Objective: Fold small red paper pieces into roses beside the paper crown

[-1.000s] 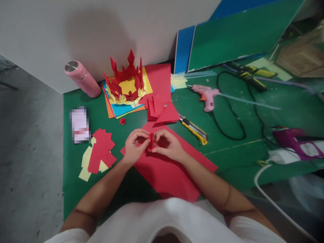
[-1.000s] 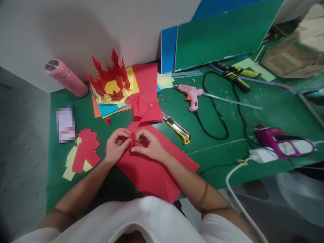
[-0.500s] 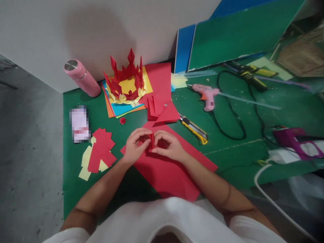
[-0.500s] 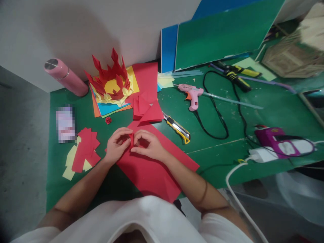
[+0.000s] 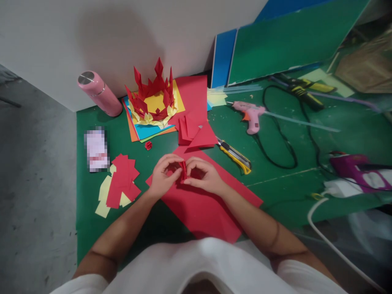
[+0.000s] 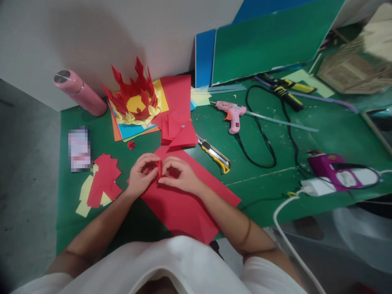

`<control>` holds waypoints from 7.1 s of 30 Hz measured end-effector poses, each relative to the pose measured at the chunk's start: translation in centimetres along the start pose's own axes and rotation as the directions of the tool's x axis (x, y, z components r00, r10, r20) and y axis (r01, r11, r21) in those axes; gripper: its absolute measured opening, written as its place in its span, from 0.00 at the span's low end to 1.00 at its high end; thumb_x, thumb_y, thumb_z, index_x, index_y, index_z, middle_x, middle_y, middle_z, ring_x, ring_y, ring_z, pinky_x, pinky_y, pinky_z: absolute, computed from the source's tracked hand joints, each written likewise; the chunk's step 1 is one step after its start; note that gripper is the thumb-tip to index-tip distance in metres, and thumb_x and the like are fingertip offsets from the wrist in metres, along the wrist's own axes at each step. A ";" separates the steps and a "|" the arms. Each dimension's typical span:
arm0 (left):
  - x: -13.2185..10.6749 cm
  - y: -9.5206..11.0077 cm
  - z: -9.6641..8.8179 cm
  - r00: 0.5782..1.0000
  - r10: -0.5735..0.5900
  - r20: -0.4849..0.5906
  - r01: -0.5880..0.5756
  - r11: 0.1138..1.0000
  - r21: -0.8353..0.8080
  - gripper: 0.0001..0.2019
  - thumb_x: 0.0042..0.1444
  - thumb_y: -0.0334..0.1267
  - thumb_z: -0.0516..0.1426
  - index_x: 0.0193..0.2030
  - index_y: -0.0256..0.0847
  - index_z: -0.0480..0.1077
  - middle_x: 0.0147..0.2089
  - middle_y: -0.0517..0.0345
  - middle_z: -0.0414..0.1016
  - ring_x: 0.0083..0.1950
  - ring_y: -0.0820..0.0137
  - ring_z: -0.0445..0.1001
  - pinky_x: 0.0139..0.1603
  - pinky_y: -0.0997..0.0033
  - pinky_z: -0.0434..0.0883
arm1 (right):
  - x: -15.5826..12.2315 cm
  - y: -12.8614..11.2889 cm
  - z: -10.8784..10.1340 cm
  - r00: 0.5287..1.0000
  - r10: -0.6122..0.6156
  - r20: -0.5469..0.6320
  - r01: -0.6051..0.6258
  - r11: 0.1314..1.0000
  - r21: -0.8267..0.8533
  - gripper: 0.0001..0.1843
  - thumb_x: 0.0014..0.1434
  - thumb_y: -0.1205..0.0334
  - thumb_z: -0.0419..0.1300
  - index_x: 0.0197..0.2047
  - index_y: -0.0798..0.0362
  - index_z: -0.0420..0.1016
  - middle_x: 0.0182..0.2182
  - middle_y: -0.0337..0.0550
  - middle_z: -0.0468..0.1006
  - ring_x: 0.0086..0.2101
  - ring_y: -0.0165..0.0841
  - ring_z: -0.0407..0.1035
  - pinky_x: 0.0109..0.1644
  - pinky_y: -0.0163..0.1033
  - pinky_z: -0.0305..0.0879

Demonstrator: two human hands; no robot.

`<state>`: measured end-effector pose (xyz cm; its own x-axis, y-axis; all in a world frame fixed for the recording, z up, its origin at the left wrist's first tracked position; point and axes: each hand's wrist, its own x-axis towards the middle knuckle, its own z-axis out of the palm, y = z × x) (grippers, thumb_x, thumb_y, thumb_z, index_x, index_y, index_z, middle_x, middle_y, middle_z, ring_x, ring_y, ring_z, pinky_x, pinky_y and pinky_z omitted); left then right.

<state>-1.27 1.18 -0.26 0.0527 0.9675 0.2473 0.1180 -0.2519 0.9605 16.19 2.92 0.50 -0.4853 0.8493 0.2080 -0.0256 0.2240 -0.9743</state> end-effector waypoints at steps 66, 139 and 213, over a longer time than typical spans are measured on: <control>-0.5 -1.4 0.0 1.000 -0.001 0.020 0.002 0.999 -0.041 0.07 0.57 0.35 0.60 0.42 0.43 0.76 0.45 0.50 0.77 0.49 0.67 0.76 0.51 0.63 0.74 | 0.0 0.7 -0.3 0.969 -0.165 -0.186 0.083 0.920 -0.382 0.12 0.59 0.58 0.63 0.47 0.45 0.78 0.40 0.45 0.78 0.40 0.37 0.73 0.47 0.46 0.72; -1.0 -0.3 0.7 0.950 -0.291 0.116 0.310 0.925 -0.219 0.14 0.56 0.47 0.61 0.43 0.41 0.74 0.42 0.51 0.77 0.41 0.70 0.76 0.42 0.71 0.75 | 0.3 1.2 -0.2 0.948 0.317 -0.010 -0.302 0.911 0.283 0.15 0.54 0.51 0.66 0.35 0.51 0.68 0.26 0.34 0.69 0.25 0.25 0.62 0.29 0.33 0.60; -0.2 -0.2 0.2 0.987 -0.156 0.025 0.156 0.988 -0.004 0.13 0.56 0.49 0.61 0.31 0.42 0.73 0.33 0.56 0.74 0.37 0.69 0.73 0.41 0.68 0.71 | -0.4 1.2 0.7 0.982 -0.140 -0.126 0.058 0.859 -0.508 0.08 0.62 0.60 0.56 0.30 0.49 0.69 0.27 0.42 0.75 0.29 0.34 0.67 0.35 0.41 0.64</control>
<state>-1.05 1.05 -0.50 0.0588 0.9941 0.0909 0.1209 -0.0975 0.9879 15.73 2.48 -0.81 -0.3629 0.8628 0.3521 0.3939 0.4844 -0.7811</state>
